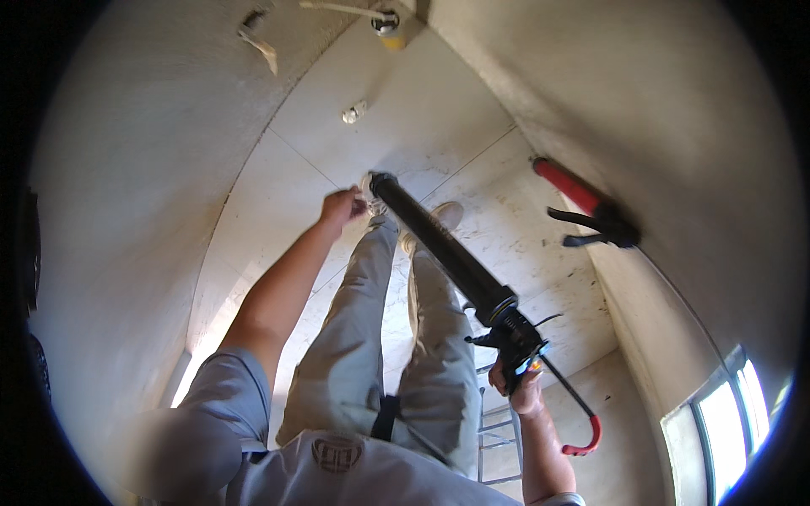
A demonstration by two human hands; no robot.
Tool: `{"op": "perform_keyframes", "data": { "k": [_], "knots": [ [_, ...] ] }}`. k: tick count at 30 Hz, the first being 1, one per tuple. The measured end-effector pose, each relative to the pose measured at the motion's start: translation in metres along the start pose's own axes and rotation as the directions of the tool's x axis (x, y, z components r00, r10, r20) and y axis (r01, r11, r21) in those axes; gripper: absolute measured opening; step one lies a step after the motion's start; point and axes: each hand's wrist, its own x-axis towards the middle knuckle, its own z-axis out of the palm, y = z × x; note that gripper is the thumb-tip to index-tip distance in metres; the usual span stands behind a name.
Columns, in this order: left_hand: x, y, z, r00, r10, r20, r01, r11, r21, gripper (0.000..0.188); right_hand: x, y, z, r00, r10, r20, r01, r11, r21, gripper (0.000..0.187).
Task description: The person uses a caulking gun to apply sealant along the interior edges of a window frame. They pause to wipe the nozzle with a cloth, then continue applying sealant along the top and side edges. Finally, they use a utility knife to trim excess sealant from the window sill.
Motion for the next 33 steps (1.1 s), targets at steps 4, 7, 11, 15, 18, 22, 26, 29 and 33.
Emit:
{"op": "perform_keyframes", "data": {
  "k": [4,7,11,15,18,22,26,29,33],
  "knots": [
    [-0.181,0.047,0.027,0.923,-0.281,0.262,0.285,0.958,0.021,0.078,-0.138,-0.061,0.038,0.992,-0.010,-0.126,0.017,0.998,0.056,0.044],
    [-0.297,0.076,0.049,0.872,-0.289,0.396,0.301,0.953,0.032,0.076,-0.241,-0.074,0.059,0.952,-0.089,-0.295,0.014,0.969,-0.245,0.031],
    [-0.424,0.093,0.087,0.905,-0.201,0.374,0.215,0.977,0.002,0.061,-0.355,-0.045,0.053,0.866,-0.344,-0.364,0.040,0.771,-0.635,0.024],
    [-0.541,0.101,0.117,0.852,-0.058,0.521,0.112,0.991,-0.073,0.044,-0.444,0.024,0.034,0.761,-0.183,-0.622,-0.035,0.946,-0.321,0.028],
    [-0.621,0.082,0.161,0.756,0.074,0.650,-0.021,0.996,-0.089,0.044,-0.484,0.082,0.001,0.727,-0.327,-0.603,0.386,0.922,-0.035,0.025],
    [-0.707,0.041,0.228,0.649,0.165,0.742,-0.175,0.982,-0.065,0.045,-0.539,0.144,-0.037,0.587,-0.501,-0.636,0.613,0.788,-0.055,0.026],
    [-0.774,-0.023,0.317,0.623,0.095,0.776,-0.247,0.966,0.079,0.046,-0.617,0.200,-0.075,0.516,-0.503,-0.693,0.650,0.757,-0.065,0.071],
    [-0.811,-0.072,0.380,0.490,0.045,0.870,-0.237,0.968,0.084,0.049,-0.668,0.240,-0.084,0.433,-0.397,-0.809,0.788,0.603,0.126,0.076],
    [-0.843,-0.135,0.470,0.441,-0.085,0.893,-0.245,0.946,0.211,0.051,-0.720,0.276,-0.099,0.337,-0.306,-0.891,0.664,0.747,-0.005,0.072]
  ]
}}
